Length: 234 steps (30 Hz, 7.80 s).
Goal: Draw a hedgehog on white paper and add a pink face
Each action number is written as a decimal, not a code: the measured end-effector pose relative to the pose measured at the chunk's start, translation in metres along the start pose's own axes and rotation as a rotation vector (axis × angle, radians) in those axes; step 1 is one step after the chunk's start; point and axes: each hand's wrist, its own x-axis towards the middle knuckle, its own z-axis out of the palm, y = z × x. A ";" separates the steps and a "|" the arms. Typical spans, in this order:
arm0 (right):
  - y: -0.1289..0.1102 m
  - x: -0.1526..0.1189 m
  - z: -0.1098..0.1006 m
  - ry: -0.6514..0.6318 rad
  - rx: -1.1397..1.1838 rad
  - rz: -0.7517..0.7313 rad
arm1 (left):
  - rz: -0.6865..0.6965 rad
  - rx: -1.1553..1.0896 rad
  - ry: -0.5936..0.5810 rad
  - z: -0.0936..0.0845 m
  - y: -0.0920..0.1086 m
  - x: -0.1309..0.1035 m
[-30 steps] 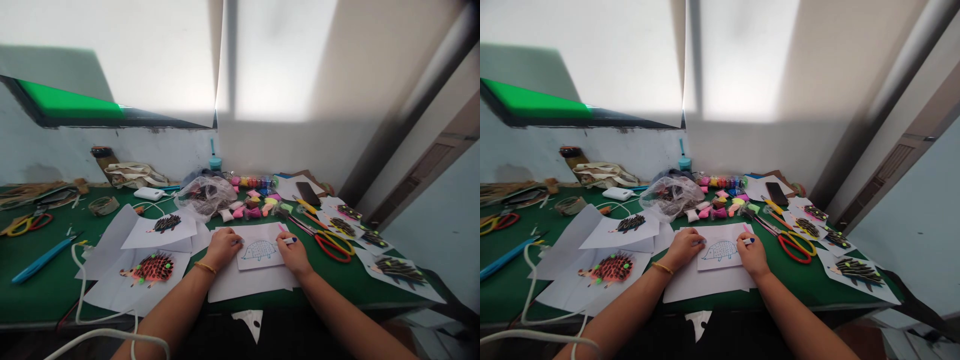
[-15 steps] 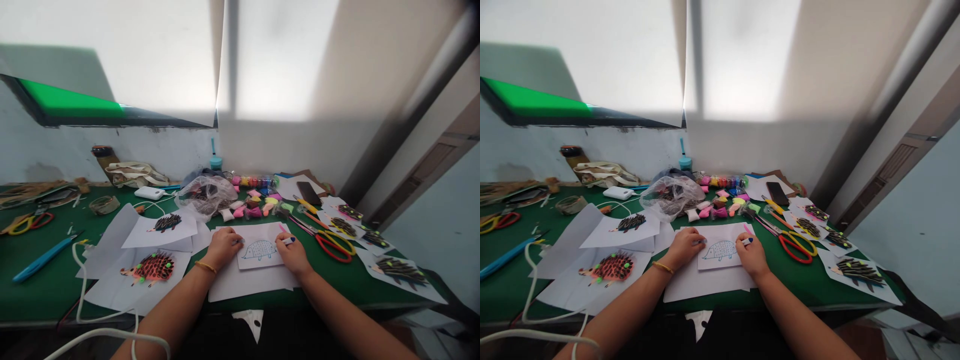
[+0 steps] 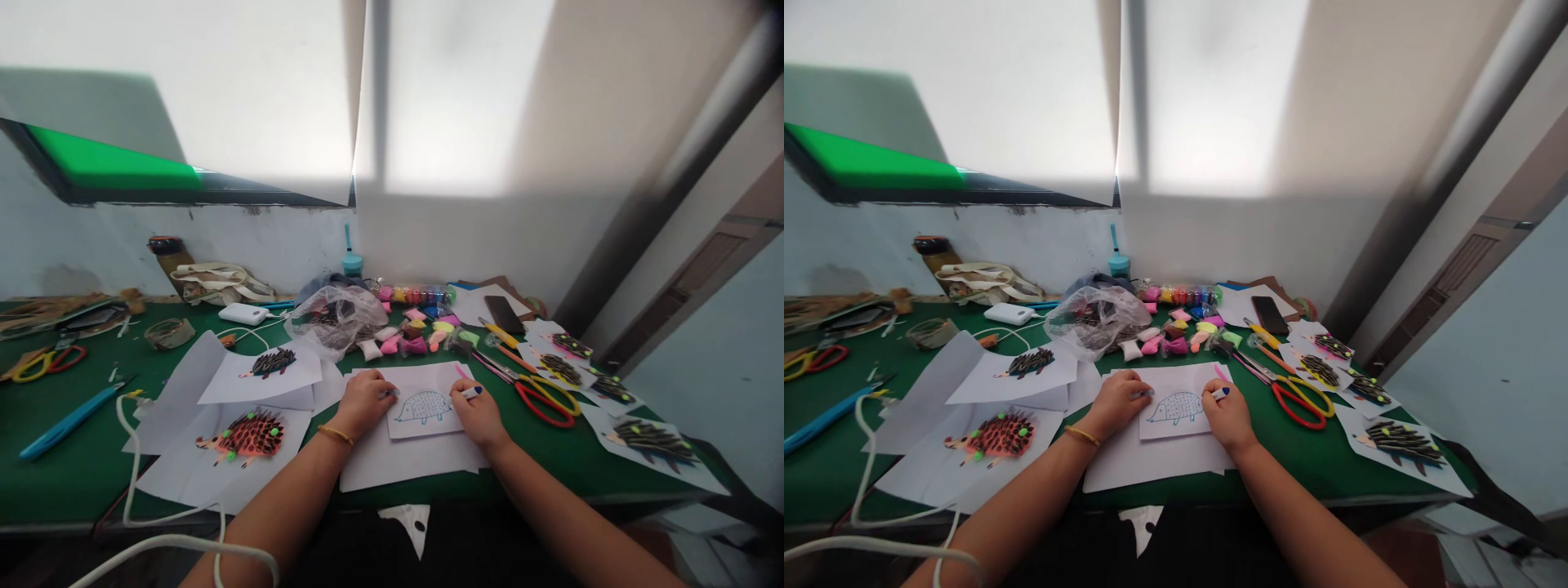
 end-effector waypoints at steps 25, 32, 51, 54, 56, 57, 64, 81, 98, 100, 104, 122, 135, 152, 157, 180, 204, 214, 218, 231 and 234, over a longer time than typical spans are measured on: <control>0.000 -0.001 0.000 -0.012 0.041 0.023 | 0.025 0.002 0.019 0.001 -0.001 -0.001; -0.004 -0.003 -0.003 0.019 0.024 0.062 | 0.004 -0.003 0.004 -0.001 0.001 -0.001; -0.008 -0.003 -0.004 0.035 0.040 0.035 | 0.023 0.003 0.029 0.001 -0.002 -0.002; -0.007 -0.002 -0.004 0.038 0.041 0.033 | 0.031 0.003 0.032 0.001 -0.002 -0.002; -0.006 -0.002 -0.004 0.042 0.051 0.035 | 0.033 0.000 0.033 0.001 -0.001 -0.002; -0.006 -0.003 -0.004 0.045 0.057 0.035 | 0.033 -0.002 0.034 0.001 -0.001 -0.002; -0.007 -0.004 -0.004 0.064 0.132 0.053 | 0.039 -0.039 0.058 -0.001 -0.001 -0.002; -0.028 -0.015 0.003 -0.183 0.355 -0.117 | 0.200 0.125 0.311 -0.014 0.014 -0.011; -0.042 -0.013 0.019 -0.247 0.570 0.151 | 0.198 0.129 0.268 -0.014 0.021 -0.013; -0.043 -0.012 0.020 -0.238 0.624 0.199 | 0.198 0.128 0.291 -0.016 0.021 -0.014; -0.039 -0.010 0.027 -0.182 0.718 0.267 | 0.223 0.123 0.276 -0.017 0.024 -0.012; -0.044 -0.006 0.034 -0.193 0.906 0.357 | 0.292 0.024 0.236 -0.015 0.019 -0.009; 0.013 0.037 -0.029 -0.039 -0.025 0.022 | 0.027 -0.073 0.295 -0.004 0.001 -0.005; 0.045 0.033 -0.041 -0.064 -0.850 -0.179 | -0.006 -0.046 0.108 -0.003 0.001 -0.005; 0.033 0.034 -0.036 -0.092 -0.745 -0.226 | 0.012 -0.047 0.078 -0.003 0.000 -0.005; 0.028 0.027 0.004 -0.217 -0.266 -0.222 | 0.015 -0.100 0.075 -0.002 0.000 -0.002; 0.028 0.030 0.005 -0.229 -0.421 -0.164 | -0.011 -0.009 0.004 -0.002 0.007 -0.002; 0.031 0.029 0.005 -0.194 -0.376 -0.187 | -0.050 -0.063 0.077 -0.006 0.005 -0.001; 0.027 0.028 0.001 -0.242 -0.283 -0.173 | -0.069 -0.082 0.095 -0.006 0.004 -0.001; 0.032 0.028 0.001 -0.206 -0.190 -0.141 | -0.084 -0.053 0.076 -0.010 0.007 -0.001; 0.028 0.027 0.000 -0.205 -0.201 -0.121 | -0.092 -0.043 0.074 -0.010 0.008 -0.002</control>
